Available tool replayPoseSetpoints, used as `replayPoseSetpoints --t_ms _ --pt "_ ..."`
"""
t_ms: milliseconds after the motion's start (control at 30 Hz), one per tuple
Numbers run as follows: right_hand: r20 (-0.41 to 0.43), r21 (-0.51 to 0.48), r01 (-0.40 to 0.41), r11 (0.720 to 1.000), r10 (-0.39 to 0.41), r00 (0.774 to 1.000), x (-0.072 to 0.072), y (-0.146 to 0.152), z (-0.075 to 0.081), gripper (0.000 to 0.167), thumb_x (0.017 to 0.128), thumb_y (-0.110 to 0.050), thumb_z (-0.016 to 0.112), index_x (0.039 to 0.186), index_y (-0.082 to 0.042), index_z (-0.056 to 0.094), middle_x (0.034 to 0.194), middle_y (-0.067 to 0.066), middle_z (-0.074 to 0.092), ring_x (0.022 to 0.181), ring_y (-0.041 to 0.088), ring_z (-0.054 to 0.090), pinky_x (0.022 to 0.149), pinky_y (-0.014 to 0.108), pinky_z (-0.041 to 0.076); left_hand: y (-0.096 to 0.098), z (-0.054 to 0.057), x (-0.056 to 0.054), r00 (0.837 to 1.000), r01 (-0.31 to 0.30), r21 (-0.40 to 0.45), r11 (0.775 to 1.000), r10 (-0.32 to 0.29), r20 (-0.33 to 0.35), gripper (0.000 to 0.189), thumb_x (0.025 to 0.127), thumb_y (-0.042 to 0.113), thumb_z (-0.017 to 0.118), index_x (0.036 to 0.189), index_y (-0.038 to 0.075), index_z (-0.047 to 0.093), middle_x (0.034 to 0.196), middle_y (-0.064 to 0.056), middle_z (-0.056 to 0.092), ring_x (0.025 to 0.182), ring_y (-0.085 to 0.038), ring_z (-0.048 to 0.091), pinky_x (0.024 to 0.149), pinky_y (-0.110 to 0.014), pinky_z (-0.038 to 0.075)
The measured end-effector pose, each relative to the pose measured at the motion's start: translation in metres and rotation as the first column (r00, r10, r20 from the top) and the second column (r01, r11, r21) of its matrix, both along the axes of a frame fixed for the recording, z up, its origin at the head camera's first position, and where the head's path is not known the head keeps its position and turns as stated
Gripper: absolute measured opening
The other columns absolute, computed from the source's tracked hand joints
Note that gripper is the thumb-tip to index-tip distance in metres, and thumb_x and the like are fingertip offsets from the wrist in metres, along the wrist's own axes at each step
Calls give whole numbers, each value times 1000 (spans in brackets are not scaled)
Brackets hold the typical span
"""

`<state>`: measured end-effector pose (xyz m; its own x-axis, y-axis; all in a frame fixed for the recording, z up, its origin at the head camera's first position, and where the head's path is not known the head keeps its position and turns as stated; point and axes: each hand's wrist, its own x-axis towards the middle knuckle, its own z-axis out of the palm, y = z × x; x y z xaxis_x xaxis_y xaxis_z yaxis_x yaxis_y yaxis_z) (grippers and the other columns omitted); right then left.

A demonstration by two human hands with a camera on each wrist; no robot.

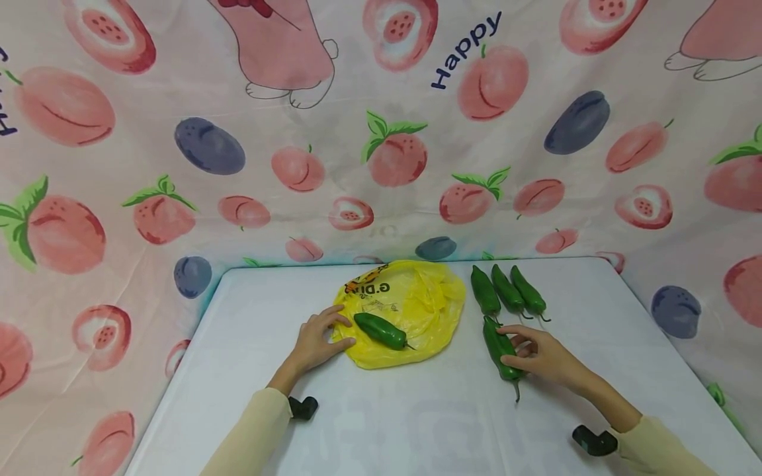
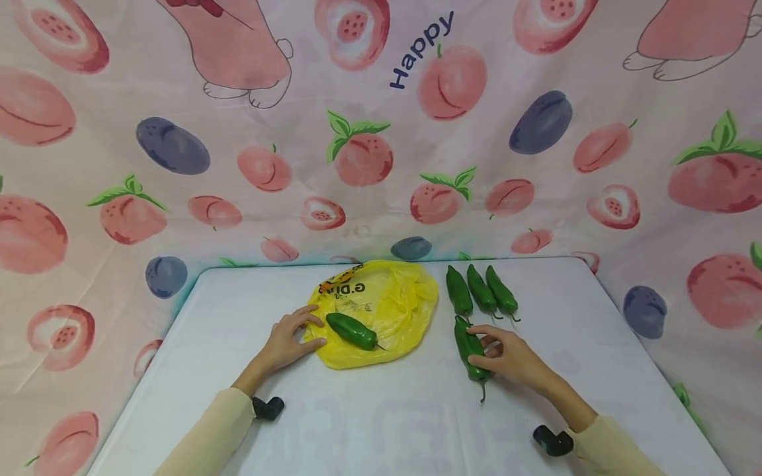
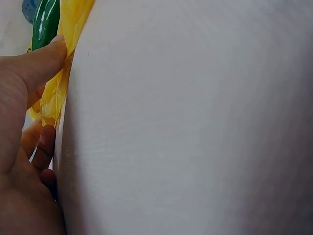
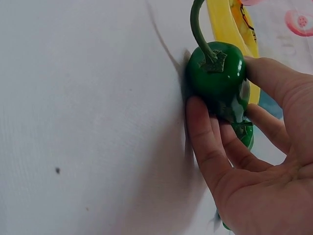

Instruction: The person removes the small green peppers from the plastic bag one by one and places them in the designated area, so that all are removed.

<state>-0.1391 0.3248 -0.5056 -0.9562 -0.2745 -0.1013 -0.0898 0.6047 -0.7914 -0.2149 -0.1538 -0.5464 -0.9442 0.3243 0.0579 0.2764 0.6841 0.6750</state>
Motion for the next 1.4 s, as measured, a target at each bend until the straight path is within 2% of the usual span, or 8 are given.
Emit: replayPoseSetpoints --t_ms 300,600,833,1200,1333,1400 --pt "-7 0 3 1000 -3 1000 0 0 0 58 90 -25 81 140 -7 59 110 10 63 92 21 61 74 28 53 0 2 1 1000 -1 11 1000 1 10 31 88 37 82 113 24 71 158 -4 46 119 -28 51 108 -55 28" --pt "42 2 -4 1000 3 999 0 0 1 59 91 -24 80 143 -8 56 116 13 63 92 22 61 73 30 52 0 -1 1 1000 -10 1 1000 10 1 30 88 39 82 112 26 71 157 -3 47 120 -27 51 108 -56 29" --pt "65 22 -41 999 39 997 -2 1 5 62 92 -26 80 145 -9 54 121 16 62 98 23 64 77 35 55 0 -1 1 1000 -2 6 1000 2 -5 30 88 38 82 113 25 71 158 -4 47 118 -27 51 109 -57 28" --pt "108 63 -112 992 105 989 -3 9 22 74 91 -28 81 153 -13 44 123 18 62 100 27 66 75 38 57 0 -2 1 999 2 13 1000 -2 -41 29 88 37 82 111 25 71 155 -7 50 113 -27 52 104 -56 31" --pt "102 82 -127 988 118 988 -2 12 28 75 91 -29 80 153 -13 43 125 20 62 102 29 66 78 42 58 0 -2 1 1000 -1 7 1000 1 -29 30 87 38 83 112 25 71 156 -5 49 114 -26 52 106 -55 30" --pt "71 106 -140 984 133 989 -2 13 29 76 91 -30 80 153 -12 42 126 21 61 101 28 67 78 42 58 0 -2 1 1000 -2 8 1000 2 -23 30 87 37 83 112 26 71 157 -4 48 114 -26 52 107 -55 30"
